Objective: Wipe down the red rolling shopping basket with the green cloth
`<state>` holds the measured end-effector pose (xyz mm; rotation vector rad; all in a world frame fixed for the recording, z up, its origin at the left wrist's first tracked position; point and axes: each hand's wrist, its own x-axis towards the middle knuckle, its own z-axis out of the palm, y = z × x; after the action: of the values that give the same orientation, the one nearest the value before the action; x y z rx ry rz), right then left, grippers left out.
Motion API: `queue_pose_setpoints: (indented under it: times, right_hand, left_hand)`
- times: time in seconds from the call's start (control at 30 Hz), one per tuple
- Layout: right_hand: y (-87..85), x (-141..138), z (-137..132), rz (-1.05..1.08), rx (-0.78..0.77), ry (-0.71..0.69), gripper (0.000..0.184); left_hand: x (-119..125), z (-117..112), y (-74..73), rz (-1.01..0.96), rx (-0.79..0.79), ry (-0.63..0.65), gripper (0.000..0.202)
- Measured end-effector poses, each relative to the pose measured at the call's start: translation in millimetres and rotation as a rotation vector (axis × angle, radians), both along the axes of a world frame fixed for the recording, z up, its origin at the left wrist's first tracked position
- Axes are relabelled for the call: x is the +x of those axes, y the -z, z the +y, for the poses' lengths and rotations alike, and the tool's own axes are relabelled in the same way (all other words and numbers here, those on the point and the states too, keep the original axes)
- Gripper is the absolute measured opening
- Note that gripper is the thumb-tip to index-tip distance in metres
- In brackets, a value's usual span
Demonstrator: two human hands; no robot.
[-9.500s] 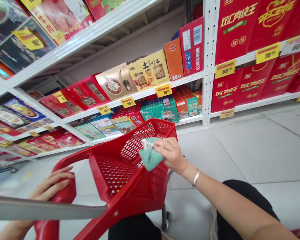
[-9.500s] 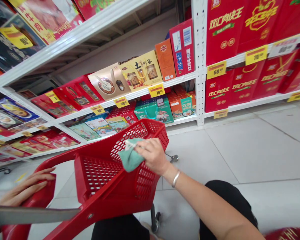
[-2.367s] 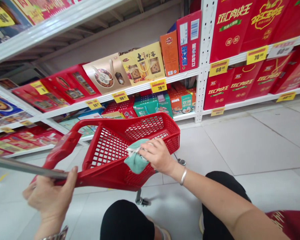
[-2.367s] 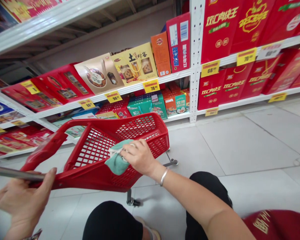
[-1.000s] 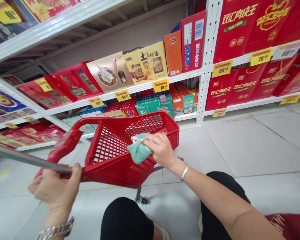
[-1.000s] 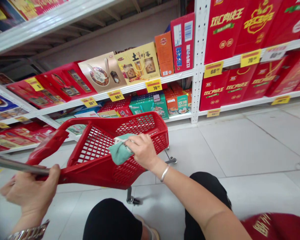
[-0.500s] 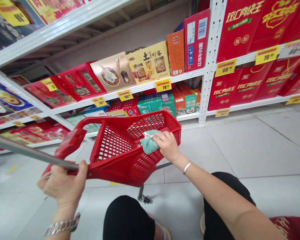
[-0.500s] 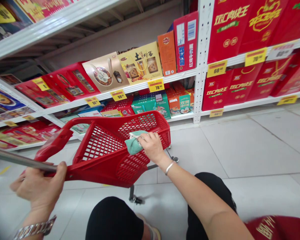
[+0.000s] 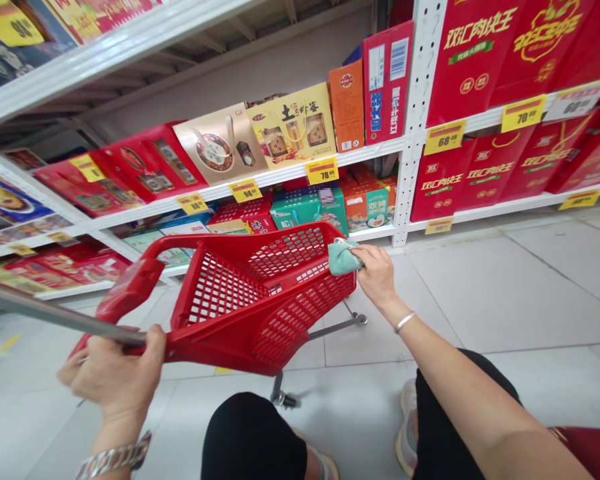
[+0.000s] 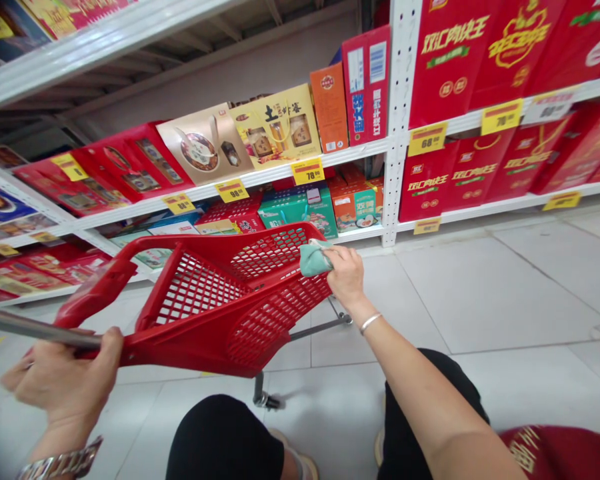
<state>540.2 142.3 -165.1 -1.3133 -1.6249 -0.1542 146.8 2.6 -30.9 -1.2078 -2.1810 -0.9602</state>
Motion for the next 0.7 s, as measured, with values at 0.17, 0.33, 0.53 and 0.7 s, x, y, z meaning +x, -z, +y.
queue_pose_setpoints:
  times: [0.17,0.33,0.53,0.7]
  right_hand:
    - [-17.1,-46,-24,-0.024,0.164,-0.249,0.039]
    - [-32.3,-101,-60,-0.222,0.325,-0.489,0.023]
    - [-29.0,-135,-75,-0.319,0.427,-0.550,0.019]
    - [-18.2,-124,-66,-0.327,0.415,-0.525,0.016]
  left_hand:
    - [1,1,0.6,-0.008,-0.002,-0.003,0.030]
    - [4,0,-0.8,-0.018,-0.001,-0.009,0.031]
    - [3,0,0.7,-0.001,-0.003,-0.011,0.032]
    - [1,0,2.4,-0.001,-0.005,-0.021,0.032]
